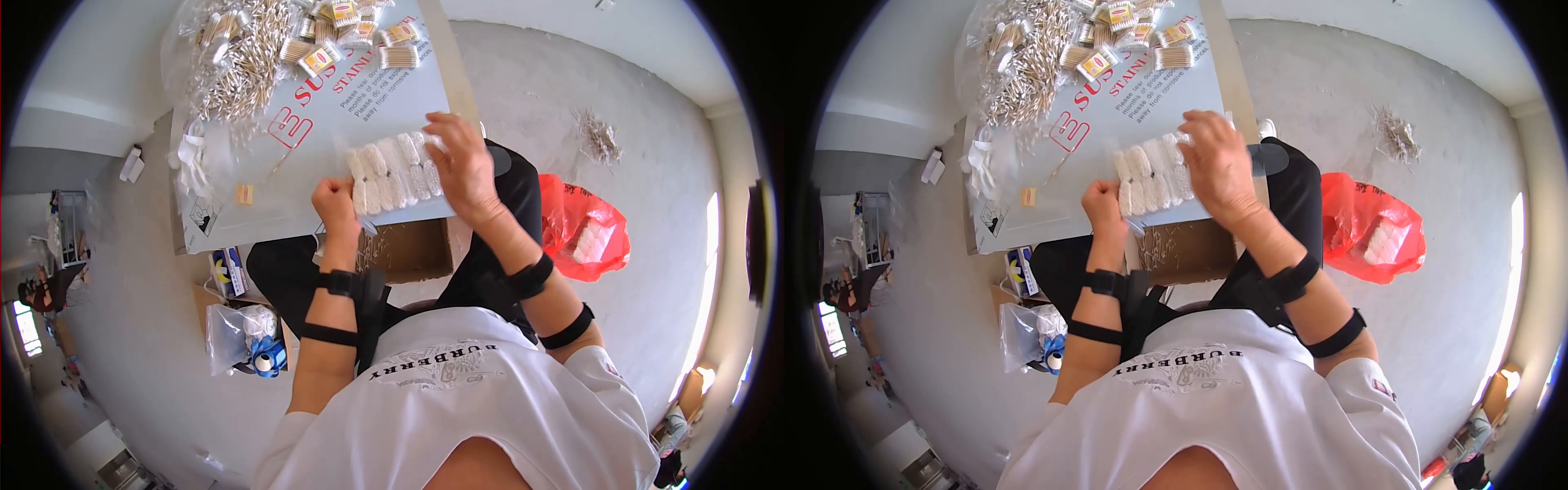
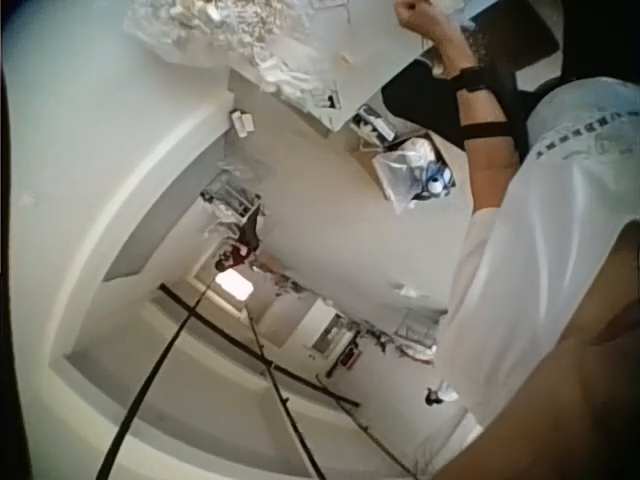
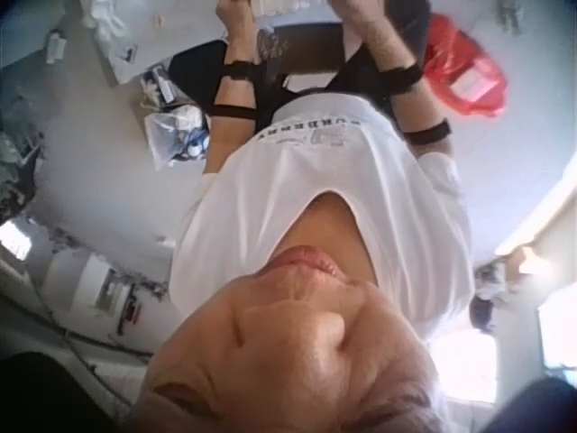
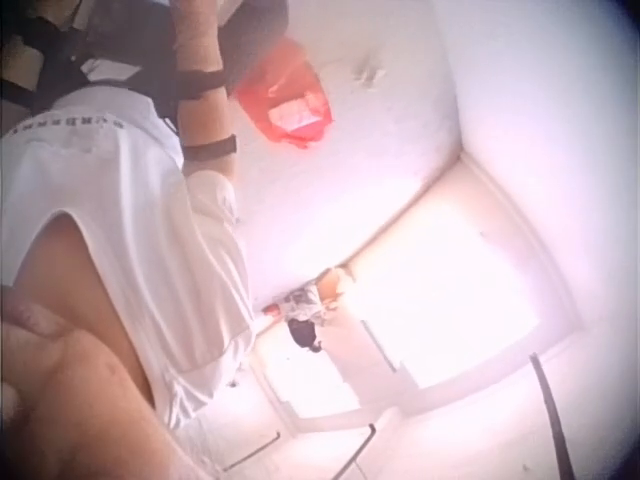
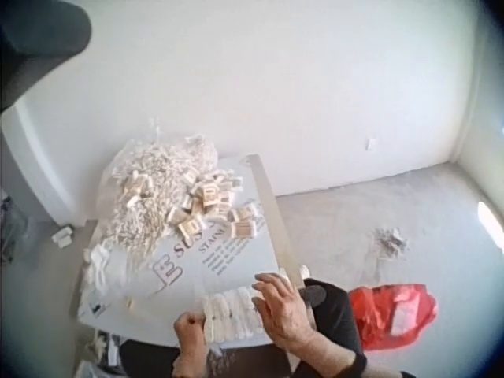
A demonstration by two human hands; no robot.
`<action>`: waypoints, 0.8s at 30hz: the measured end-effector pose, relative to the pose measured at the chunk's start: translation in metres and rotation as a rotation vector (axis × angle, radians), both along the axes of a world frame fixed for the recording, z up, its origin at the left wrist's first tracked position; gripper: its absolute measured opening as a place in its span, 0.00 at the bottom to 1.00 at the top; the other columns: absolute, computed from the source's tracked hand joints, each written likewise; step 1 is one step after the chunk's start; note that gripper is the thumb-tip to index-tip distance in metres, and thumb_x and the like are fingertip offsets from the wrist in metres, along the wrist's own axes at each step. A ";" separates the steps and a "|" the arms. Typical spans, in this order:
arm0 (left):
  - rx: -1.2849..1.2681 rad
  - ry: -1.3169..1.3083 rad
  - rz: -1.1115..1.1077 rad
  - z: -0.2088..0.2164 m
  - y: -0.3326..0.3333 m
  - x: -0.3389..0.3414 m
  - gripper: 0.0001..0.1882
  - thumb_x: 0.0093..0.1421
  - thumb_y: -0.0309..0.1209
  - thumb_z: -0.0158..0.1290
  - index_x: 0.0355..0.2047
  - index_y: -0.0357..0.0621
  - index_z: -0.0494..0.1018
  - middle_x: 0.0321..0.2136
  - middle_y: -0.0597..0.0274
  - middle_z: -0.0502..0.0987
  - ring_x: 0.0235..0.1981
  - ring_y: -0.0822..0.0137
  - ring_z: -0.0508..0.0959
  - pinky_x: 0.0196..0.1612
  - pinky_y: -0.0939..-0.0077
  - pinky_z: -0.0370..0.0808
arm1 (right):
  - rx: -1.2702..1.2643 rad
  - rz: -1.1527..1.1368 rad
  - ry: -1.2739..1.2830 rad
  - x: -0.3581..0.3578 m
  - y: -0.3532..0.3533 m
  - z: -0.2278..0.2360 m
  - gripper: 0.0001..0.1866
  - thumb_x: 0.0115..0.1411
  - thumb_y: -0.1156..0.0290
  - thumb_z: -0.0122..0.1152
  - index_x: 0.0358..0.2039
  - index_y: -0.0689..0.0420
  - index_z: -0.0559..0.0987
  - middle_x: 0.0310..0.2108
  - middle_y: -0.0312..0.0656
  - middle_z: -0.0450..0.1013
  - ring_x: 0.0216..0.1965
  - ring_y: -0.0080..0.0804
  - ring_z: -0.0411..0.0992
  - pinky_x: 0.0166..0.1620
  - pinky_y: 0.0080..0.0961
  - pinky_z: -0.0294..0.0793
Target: Packaging pre-wrapped packs of cotton buds into a clear plastic bag.
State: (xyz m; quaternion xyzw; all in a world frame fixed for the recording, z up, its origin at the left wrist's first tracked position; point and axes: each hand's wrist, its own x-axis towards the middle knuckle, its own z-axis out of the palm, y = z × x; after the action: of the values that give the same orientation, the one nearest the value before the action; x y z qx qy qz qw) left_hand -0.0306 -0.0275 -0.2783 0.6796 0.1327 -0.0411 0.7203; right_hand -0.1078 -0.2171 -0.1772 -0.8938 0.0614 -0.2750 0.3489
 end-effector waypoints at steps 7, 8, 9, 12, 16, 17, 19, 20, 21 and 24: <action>-0.323 0.141 -0.025 0.006 -0.006 -0.019 0.05 0.57 0.16 0.57 0.35 0.32 0.75 0.23 0.65 0.75 0.24 0.73 0.75 0.28 0.81 0.71 | -0.615 0.341 0.369 0.010 0.054 -0.041 0.39 0.64 0.45 0.47 0.67 0.58 0.58 0.71 0.43 0.50 0.73 0.37 0.43 0.72 0.46 0.33; -0.324 0.145 -0.015 0.005 0.001 -0.020 0.05 0.57 0.16 0.57 0.35 0.32 0.75 0.23 0.65 0.75 0.24 0.73 0.75 0.28 0.81 0.71 | -0.616 0.352 0.372 0.007 0.055 -0.041 0.39 0.64 0.45 0.47 0.67 0.58 0.58 0.71 0.43 0.50 0.73 0.37 0.43 0.72 0.46 0.33; -0.315 0.165 -0.081 0.005 0.006 -0.021 0.03 0.58 0.17 0.56 0.32 0.33 0.74 0.23 0.66 0.75 0.24 0.74 0.74 0.28 0.81 0.71 | -0.617 0.384 0.373 0.001 0.055 -0.042 0.42 0.62 0.42 0.48 0.68 0.58 0.57 0.71 0.43 0.50 0.73 0.37 0.43 0.72 0.46 0.33; -0.207 0.085 -0.136 -0.002 0.005 -0.022 0.03 0.58 0.18 0.56 0.28 0.35 0.73 0.21 0.67 0.74 0.23 0.75 0.72 0.28 0.80 0.69 | -0.630 0.436 0.396 0.009 0.052 -0.034 0.49 0.56 0.35 0.51 0.68 0.58 0.57 0.70 0.44 0.50 0.72 0.36 0.44 0.71 0.46 0.35; 0.247 -0.178 -0.123 -0.007 -0.001 -0.019 0.06 0.56 0.20 0.57 0.25 0.37 0.70 0.19 0.64 0.72 0.21 0.72 0.67 0.26 0.73 0.68 | -0.653 0.444 0.445 0.015 0.054 -0.027 0.57 0.47 0.30 0.57 0.68 0.58 0.56 0.70 0.46 0.51 0.72 0.37 0.46 0.71 0.46 0.37; 0.246 -0.180 -0.116 -0.006 -0.004 -0.019 0.06 0.56 0.20 0.57 0.25 0.37 0.70 0.19 0.64 0.72 0.21 0.72 0.67 0.26 0.73 0.68 | -0.658 0.449 0.441 0.016 0.054 -0.026 0.57 0.47 0.30 0.57 0.68 0.58 0.56 0.70 0.46 0.51 0.72 0.37 0.46 0.71 0.46 0.37; 0.262 -0.231 -0.047 -0.006 -0.010 -0.023 0.08 0.55 0.20 0.57 0.24 0.37 0.67 0.19 0.62 0.69 0.21 0.69 0.67 0.27 0.69 0.68 | -0.696 0.422 0.429 0.013 0.052 -0.024 0.59 0.45 0.30 0.59 0.68 0.58 0.56 0.70 0.48 0.51 0.71 0.38 0.47 0.71 0.47 0.38; 0.259 -0.232 -0.051 -0.007 -0.010 -0.025 0.08 0.55 0.20 0.57 0.24 0.37 0.67 0.19 0.62 0.69 0.21 0.69 0.67 0.27 0.69 0.68 | -0.698 0.417 0.431 0.012 0.048 -0.028 0.59 0.45 0.30 0.59 0.68 0.58 0.56 0.70 0.48 0.51 0.71 0.38 0.47 0.71 0.47 0.38; 0.285 -0.222 -0.064 -0.008 -0.011 -0.026 0.10 0.55 0.21 0.57 0.23 0.37 0.66 0.18 0.61 0.68 0.21 0.67 0.67 0.27 0.69 0.68 | -0.552 0.507 0.392 0.013 0.040 -0.035 0.57 0.46 0.32 0.59 0.68 0.56 0.56 0.69 0.48 0.52 0.71 0.39 0.48 0.71 0.48 0.38; 0.337 -0.234 -0.068 -0.020 0.002 -0.019 0.10 0.56 0.21 0.56 0.24 0.37 0.64 0.18 0.59 0.67 0.21 0.63 0.67 0.29 0.68 0.68 | -0.426 0.439 0.210 0.016 0.000 -0.024 0.42 0.55 0.46 0.62 0.67 0.49 0.61 0.68 0.46 0.56 0.70 0.42 0.51 0.70 0.48 0.41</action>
State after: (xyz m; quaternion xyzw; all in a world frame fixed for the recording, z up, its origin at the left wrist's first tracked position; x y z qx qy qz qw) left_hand -0.0491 -0.0255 -0.2984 0.7948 0.0299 0.0366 0.6050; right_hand -0.0916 -0.2171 -0.2015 -0.9622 -0.1562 -0.1061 0.1964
